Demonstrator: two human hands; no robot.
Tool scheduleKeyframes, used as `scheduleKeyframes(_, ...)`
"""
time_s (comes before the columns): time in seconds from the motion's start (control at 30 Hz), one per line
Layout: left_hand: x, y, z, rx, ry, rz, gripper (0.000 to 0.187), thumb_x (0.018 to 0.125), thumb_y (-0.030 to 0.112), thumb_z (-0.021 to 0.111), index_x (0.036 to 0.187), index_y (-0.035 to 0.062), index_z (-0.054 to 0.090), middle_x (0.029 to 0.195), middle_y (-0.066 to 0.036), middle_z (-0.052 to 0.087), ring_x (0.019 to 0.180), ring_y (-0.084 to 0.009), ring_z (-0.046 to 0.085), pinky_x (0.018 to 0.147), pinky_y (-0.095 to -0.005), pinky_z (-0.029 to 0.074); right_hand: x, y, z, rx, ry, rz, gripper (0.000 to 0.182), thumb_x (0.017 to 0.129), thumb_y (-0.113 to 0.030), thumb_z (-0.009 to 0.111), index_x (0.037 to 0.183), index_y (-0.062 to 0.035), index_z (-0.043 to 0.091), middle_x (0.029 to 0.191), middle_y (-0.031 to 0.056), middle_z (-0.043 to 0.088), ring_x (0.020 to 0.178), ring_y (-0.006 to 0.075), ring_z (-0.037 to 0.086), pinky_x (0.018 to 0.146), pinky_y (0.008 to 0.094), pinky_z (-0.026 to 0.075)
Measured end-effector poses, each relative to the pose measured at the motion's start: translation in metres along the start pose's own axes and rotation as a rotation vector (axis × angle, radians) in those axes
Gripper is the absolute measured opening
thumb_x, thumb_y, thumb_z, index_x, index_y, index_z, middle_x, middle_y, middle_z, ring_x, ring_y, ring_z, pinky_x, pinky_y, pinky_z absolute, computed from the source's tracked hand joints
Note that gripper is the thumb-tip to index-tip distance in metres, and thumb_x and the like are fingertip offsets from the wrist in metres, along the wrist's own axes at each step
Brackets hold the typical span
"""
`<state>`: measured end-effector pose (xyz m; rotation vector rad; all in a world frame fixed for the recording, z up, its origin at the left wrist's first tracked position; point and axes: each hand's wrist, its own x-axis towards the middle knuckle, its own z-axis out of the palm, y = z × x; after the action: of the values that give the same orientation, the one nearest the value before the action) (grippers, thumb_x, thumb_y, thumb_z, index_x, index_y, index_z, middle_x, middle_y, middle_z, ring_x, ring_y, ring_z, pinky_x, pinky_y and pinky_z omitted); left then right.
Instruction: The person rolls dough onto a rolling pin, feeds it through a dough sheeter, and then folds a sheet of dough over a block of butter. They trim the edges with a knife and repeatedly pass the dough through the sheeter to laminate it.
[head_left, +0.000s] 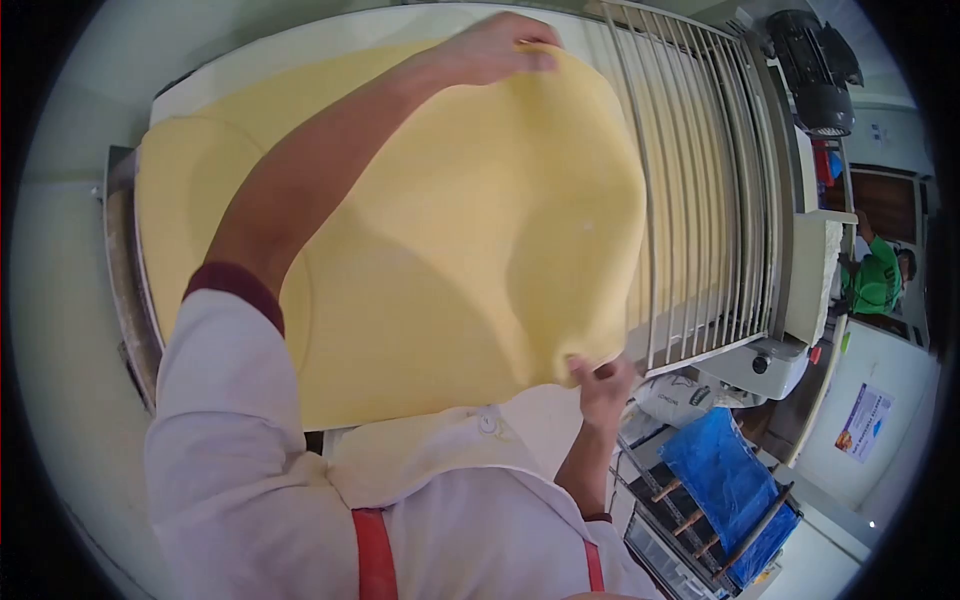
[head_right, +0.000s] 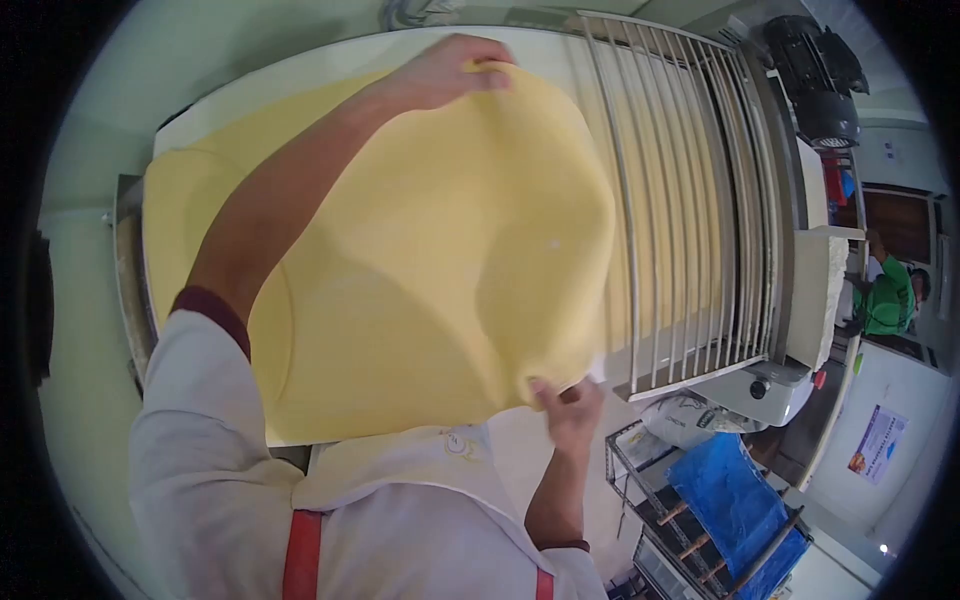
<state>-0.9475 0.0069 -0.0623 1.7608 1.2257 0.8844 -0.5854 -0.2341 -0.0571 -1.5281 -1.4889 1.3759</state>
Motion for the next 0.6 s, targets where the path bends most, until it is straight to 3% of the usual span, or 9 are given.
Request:
scheduleKeyframes(0.07,-0.054,-0.033,-0.007,-0.418,0.269,-0.024,0.038,0.093,0.034,0.053,0.121,0.0089,0.054,0.115,-0.007,0.060,0.098,-0.0197,0.058,0.088,-0.0332,0.047,-0.019,-0.004,0.034,-0.441,-0.212,-0.225,0.027,0.075,0.002,0.068,0.101,-0.0042,0.066,0.096,0.0085,0.066,0.084,0.0245,0.065,0.071,0.0304,0.052)
scheduleKeyframes(0.13,-0.098,-0.077,-0.004,-0.972,0.518,-0.285,0.040,0.096,0.032,0.050,0.125,0.0043,0.050,0.118,-0.006,0.059,0.105,-0.0184,0.057,0.092,-0.0315,0.046,-0.019,0.006,0.083,-0.554,-0.291,-0.412,0.038,0.068,0.006,0.066,0.102,-0.0103,0.069,0.090,0.0095,0.063,0.083,0.0276,0.062,0.071,0.0347,0.051)
scheduleKeyframes(0.2,-0.139,-0.081,-0.010,-1.229,0.439,-0.379,0.045,0.096,0.033,0.051,0.125,-0.0015,0.047,0.120,-0.008,0.057,0.112,-0.0175,0.054,0.096,-0.0323,0.044,-0.022,0.015,0.113,-0.558,-0.271,-0.454,0.043,0.065,0.007,0.064,0.104,-0.0109,0.069,0.089,0.0096,0.061,0.083,0.0279,0.059,0.072,0.0366,0.050)
scheduleKeyframes(0.23,-0.150,-0.075,-0.010,-1.153,0.436,-0.413,0.048,0.093,0.033,0.055,0.121,-0.0052,0.050,0.115,-0.010,0.060,0.107,-0.0173,0.056,0.092,-0.0324,0.046,-0.023,0.018,0.123,-0.563,-0.258,-0.476,0.045,0.063,0.007,0.064,0.104,-0.0111,0.069,0.089,0.0097,0.060,0.083,0.0280,0.058,0.073,0.0376,0.050)
scheduleKeyframes(0.33,-0.169,-0.062,-0.011,-0.648,0.276,-0.645,0.045,0.090,0.031,0.060,0.117,-0.0047,0.055,0.108,-0.011,0.061,0.097,-0.0170,0.059,0.083,-0.0321,0.048,-0.030,0.023,0.127,-0.575,-0.251,-0.486,0.046,0.063,0.011,0.061,0.105,-0.0083,0.069,0.098,0.0131,0.060,0.091,0.0274,0.058,0.077,0.0352,0.050)
scheduleKeyframes(0.43,-0.175,-0.039,-0.010,-0.172,0.308,-0.672,0.038,0.087,0.026,0.064,0.110,-0.0041,0.061,0.094,-0.009,0.063,0.084,-0.0156,0.060,0.074,-0.0320,0.048,-0.037,0.024,0.137,-0.581,-0.224,-0.510,0.044,0.064,0.010,0.061,0.102,-0.0105,0.071,0.090,0.0118,0.061,0.086,0.0274,0.058,0.074,0.0350,0.050)
scheduleKeyframes(0.6,-0.176,-0.068,-0.013,-0.238,0.391,-0.615,0.033,0.085,0.028,0.065,0.098,-0.0024,0.065,0.079,-0.005,0.062,0.072,-0.0147,0.058,0.067,-0.0319,0.047,-0.043,0.019,0.157,-0.551,-0.234,-0.536,0.035,0.068,0.008,0.062,0.097,-0.0097,0.071,0.085,0.0101,0.060,0.081,0.0266,0.058,0.070,0.0371,0.049)
